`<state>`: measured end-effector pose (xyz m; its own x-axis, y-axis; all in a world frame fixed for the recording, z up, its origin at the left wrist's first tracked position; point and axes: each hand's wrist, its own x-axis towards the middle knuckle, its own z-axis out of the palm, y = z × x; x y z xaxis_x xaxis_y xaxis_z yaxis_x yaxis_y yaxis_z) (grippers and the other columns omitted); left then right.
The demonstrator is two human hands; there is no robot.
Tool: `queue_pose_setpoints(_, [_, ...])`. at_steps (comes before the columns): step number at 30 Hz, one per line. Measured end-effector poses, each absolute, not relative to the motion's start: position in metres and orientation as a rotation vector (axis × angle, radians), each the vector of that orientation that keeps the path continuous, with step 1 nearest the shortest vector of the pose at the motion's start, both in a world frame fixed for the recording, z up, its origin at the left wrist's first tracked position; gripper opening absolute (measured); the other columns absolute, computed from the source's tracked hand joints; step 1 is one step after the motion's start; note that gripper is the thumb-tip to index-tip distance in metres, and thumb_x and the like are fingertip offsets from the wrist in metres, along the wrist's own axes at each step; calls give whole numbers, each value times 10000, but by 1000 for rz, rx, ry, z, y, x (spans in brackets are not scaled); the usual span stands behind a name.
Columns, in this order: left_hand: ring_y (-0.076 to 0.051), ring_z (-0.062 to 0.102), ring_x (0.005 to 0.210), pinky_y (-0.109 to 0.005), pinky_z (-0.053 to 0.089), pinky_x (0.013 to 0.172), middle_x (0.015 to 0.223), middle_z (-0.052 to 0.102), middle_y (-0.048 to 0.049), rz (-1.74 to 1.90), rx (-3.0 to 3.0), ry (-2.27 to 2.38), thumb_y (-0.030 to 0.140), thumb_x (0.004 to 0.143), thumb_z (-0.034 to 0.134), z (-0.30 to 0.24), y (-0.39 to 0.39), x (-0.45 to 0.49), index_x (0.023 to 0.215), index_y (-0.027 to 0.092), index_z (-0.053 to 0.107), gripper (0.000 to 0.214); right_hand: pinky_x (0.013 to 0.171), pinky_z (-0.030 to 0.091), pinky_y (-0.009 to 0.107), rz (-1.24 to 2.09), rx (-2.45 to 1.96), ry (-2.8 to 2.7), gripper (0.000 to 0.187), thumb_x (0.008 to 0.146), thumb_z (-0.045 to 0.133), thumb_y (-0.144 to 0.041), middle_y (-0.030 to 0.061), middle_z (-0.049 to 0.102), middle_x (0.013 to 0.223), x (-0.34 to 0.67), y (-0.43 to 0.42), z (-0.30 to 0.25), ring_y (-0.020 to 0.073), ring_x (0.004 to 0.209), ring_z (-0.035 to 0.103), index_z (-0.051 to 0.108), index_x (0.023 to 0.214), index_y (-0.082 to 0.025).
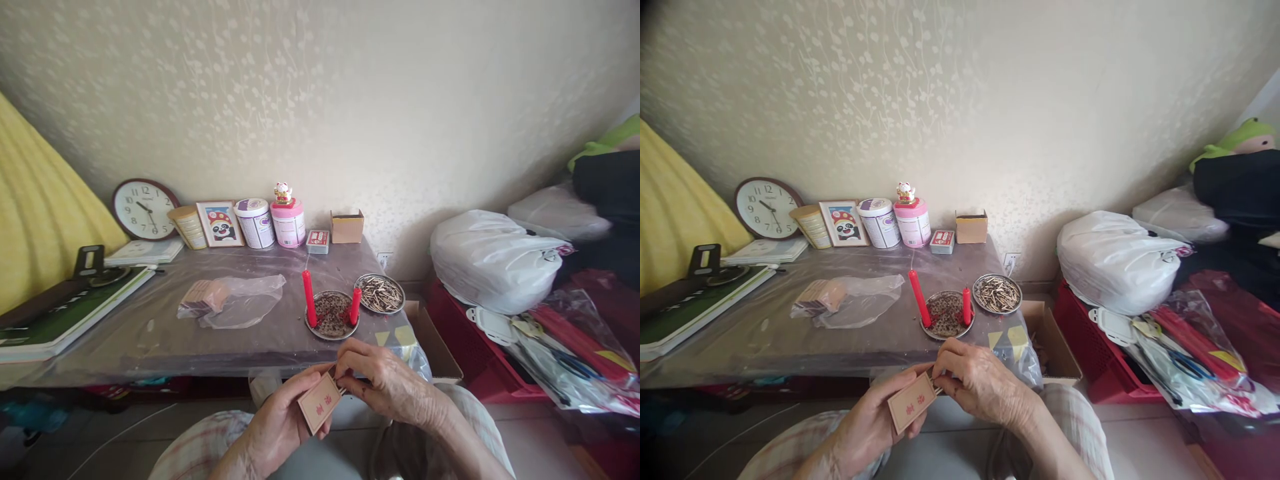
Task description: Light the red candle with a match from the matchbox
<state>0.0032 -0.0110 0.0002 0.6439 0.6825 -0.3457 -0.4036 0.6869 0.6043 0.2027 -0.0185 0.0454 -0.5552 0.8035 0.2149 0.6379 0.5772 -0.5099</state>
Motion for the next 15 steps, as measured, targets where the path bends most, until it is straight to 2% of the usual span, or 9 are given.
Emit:
queue_pose_setpoints(3, [-148,590,552,-273,410,529,790,665,-76,669,536,611,271,880,492,3,-11,3,1110,115,674,332,703,486,228,521,-1140,-2400,136,940,503,-171,41,621,960,202,-18,47,126,786,614,634,973,-187])
queue_pose_setpoints(8, [-158,593,604,-287,431,558,851,676,-89,682,606,617,269,880,498,7,-11,1,1181,154,649,356,700,478,226,525,-1124,-2406,134,938,496,-175,33,626,918,201,-17,47,130,789,611,624,903,-191])
queue_pose_setpoints(12, [-178,619,630,-297,425,580,888,683,-112,663,682,561,344,848,557,6,-10,-1,1230,147,619,435,664,468,223,519,-1167,-2409,99,923,510,-165,26,630,888,203,-15,49,124,724,595,606,910,-186])
queue_pose_setpoints(15, [-175,618,627,-286,413,571,876,680,-103,671,742,556,312,798,613,3,-10,-2,1229,147,618,462,674,464,227,517,-1172,-2418,96,918,513,-150,25,636,882,206,-15,50,131,745,600,601,908,-185])
